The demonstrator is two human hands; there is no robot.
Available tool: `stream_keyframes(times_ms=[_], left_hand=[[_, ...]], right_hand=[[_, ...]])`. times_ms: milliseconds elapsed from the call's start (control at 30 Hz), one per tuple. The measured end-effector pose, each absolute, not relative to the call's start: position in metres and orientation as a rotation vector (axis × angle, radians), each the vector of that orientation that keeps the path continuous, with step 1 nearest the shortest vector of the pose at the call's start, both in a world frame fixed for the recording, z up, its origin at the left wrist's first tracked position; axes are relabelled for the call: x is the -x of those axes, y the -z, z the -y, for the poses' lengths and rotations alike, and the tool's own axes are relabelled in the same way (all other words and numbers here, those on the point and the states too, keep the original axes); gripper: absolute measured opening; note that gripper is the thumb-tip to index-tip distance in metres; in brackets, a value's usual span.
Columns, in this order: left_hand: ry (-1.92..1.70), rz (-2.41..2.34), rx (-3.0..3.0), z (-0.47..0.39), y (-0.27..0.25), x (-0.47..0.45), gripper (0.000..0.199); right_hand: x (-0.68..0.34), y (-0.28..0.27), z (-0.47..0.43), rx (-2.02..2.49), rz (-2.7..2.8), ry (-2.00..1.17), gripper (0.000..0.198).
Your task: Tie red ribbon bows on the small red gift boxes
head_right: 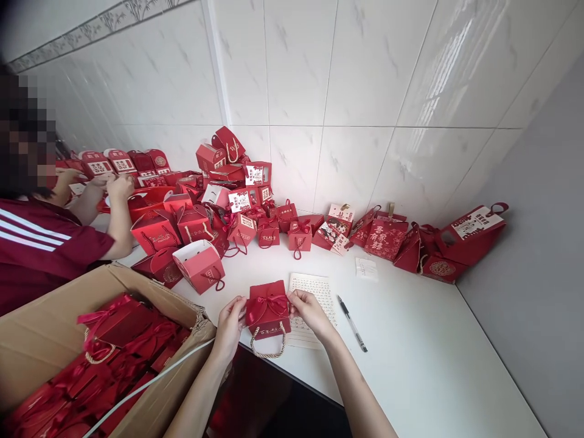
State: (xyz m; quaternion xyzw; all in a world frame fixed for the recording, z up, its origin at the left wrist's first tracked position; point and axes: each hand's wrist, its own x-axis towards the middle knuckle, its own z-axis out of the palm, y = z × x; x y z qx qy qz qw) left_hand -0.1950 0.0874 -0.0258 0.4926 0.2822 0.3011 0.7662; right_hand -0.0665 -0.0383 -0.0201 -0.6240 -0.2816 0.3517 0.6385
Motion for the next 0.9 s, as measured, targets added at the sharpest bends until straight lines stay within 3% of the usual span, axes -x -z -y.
stream_keyframes(times_ms=[400, 600, 733, 900], left_hand=[[-0.775, -0.654, -1.071, -0.086, 0.038, 0.199, 0.036], [-0.846, -0.637, -1.23, -0.088, 0.041, 0.2, 0.033], [-0.902, -0.55, -1.41, -0.096, 0.033, 0.199, 0.024], [-0.822, -0.498, -1.565, -0.106, 0.019, 0.189, 0.029]], right_hand=[[0.073, 0.028, 0.038, 1.326, 0.573, -0.788, 0.05], [0.069, 0.03, 0.038, 1.444, 0.626, -0.582, 0.05], [0.063, 0.024, 0.035, 1.497, 0.721, -0.352, 0.043], [0.051, 0.005, 0.025, 1.49, 0.89, -0.305, 0.031]])
